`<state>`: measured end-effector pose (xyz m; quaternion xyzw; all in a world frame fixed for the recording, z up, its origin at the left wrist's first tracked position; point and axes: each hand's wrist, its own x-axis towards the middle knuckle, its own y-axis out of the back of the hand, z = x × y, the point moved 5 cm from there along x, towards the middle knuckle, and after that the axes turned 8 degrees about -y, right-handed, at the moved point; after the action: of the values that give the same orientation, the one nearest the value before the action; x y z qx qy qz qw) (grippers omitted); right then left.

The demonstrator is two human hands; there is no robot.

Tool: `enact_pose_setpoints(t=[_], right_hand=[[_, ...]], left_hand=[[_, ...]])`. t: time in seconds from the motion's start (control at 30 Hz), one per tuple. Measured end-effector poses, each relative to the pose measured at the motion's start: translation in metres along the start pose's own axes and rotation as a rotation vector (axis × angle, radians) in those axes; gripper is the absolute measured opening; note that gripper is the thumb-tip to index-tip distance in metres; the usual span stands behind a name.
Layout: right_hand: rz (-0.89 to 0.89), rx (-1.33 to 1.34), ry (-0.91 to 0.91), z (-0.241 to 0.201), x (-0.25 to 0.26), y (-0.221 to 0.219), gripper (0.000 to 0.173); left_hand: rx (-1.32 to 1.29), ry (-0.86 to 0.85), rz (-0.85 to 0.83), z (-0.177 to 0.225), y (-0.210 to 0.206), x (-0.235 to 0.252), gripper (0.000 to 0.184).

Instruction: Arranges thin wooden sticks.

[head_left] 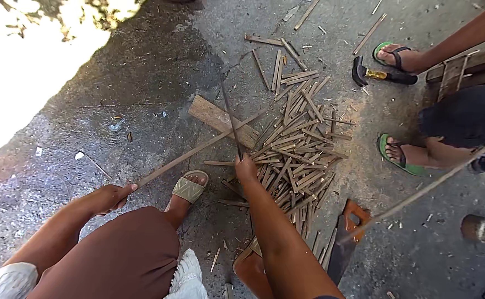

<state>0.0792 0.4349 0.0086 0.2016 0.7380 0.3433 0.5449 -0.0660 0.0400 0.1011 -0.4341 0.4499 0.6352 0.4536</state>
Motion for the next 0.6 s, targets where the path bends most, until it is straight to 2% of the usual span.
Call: enact_pose_setpoints(t=[0.03,0.1,0.17,0.27,0.37,0.47,0.6], right_hand=[[-0.061,-0.045,-0.042,-0.006,0.002,0.001,0.049],[-0.071,-0.034,-0.055,-0.019,-0.002,0.012,0.049],[0.024,0.036,0.003,-0.026,-0.008,0.022,0.049],[0.165,0.142,0.090,-0.015,-0.014,0.008,0.048],[-0.003,-0.061,-0.039,-0.001,-0.006,-0.008,0.047],[-0.071,-0.103,-0.061,-0.005,-0.004,-0.001,0.048],[0.004,0.011,-0.024,0.003,-0.017,0.001,0.049]], left_hand=[[0.012,0.006,0.007,0.000,0.001,-0.001,0.063],[0.033,0.004,0.009,0.000,0.000,0.000,0.063],[0.044,-0.001,0.014,0.002,0.001,0.000,0.064],[0.048,0.008,0.007,0.001,0.003,-0.001,0.064],[0.084,-0.013,0.021,0.009,0.005,-0.005,0.064],[0.212,-0.108,0.089,0.013,0.010,-0.003,0.068],[0.190,-0.298,0.270,0.008,0.004,0.007,0.065]])
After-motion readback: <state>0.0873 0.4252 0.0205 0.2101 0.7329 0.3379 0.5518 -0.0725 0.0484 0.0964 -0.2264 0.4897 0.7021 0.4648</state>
